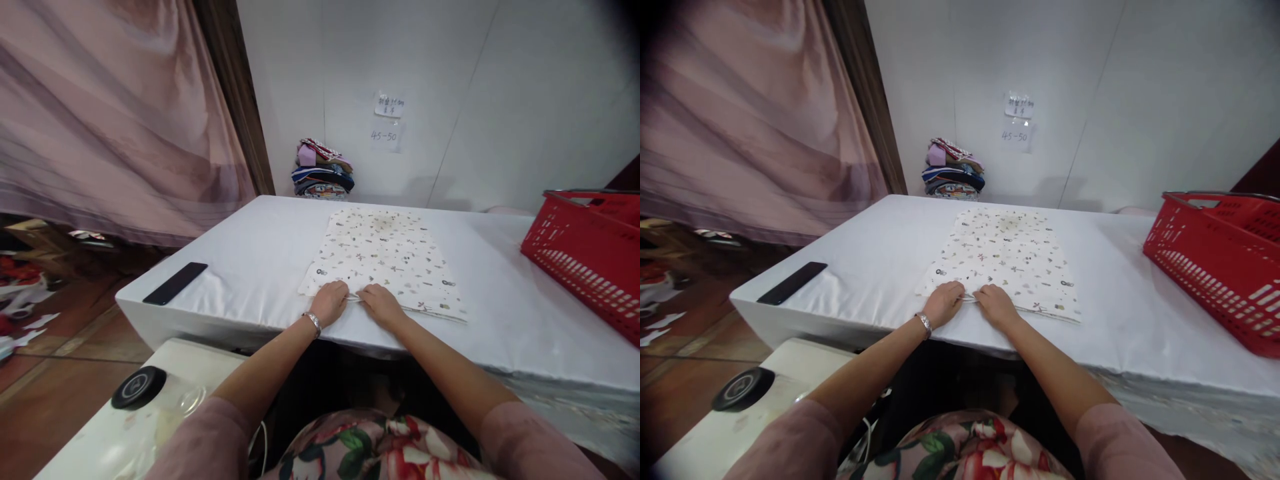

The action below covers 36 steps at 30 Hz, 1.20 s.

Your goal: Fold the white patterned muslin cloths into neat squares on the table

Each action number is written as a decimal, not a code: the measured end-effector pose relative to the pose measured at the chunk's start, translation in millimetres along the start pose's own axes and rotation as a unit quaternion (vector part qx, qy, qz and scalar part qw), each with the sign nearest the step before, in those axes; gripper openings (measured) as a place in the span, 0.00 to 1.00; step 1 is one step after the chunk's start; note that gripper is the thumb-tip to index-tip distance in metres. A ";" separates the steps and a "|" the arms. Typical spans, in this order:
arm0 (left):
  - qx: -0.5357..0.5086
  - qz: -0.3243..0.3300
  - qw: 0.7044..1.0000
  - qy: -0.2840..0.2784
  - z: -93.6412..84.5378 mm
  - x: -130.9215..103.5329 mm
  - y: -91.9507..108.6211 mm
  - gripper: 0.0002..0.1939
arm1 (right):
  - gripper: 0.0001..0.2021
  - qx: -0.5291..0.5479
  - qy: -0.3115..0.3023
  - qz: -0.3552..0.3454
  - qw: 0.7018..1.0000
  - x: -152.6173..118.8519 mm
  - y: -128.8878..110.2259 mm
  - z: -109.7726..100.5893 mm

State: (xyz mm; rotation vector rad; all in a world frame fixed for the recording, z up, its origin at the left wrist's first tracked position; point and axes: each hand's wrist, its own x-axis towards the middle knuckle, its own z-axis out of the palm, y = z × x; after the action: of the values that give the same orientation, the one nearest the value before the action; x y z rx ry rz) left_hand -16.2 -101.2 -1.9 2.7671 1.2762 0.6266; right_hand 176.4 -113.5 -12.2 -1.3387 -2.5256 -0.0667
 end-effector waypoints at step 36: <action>0.035 0.044 0.998 0.025 -1.6 -16.3 -11.6 0.08 | 0.14 0.061 -0.011 0.024 0.998 3.4 4.0 -4.5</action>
State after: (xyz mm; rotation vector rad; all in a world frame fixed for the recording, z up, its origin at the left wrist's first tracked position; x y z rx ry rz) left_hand -34.6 -105.7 -8.3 2.8971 1.2136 0.6743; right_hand 178.8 -109.2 -7.4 -1.3580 -2.4707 0.1117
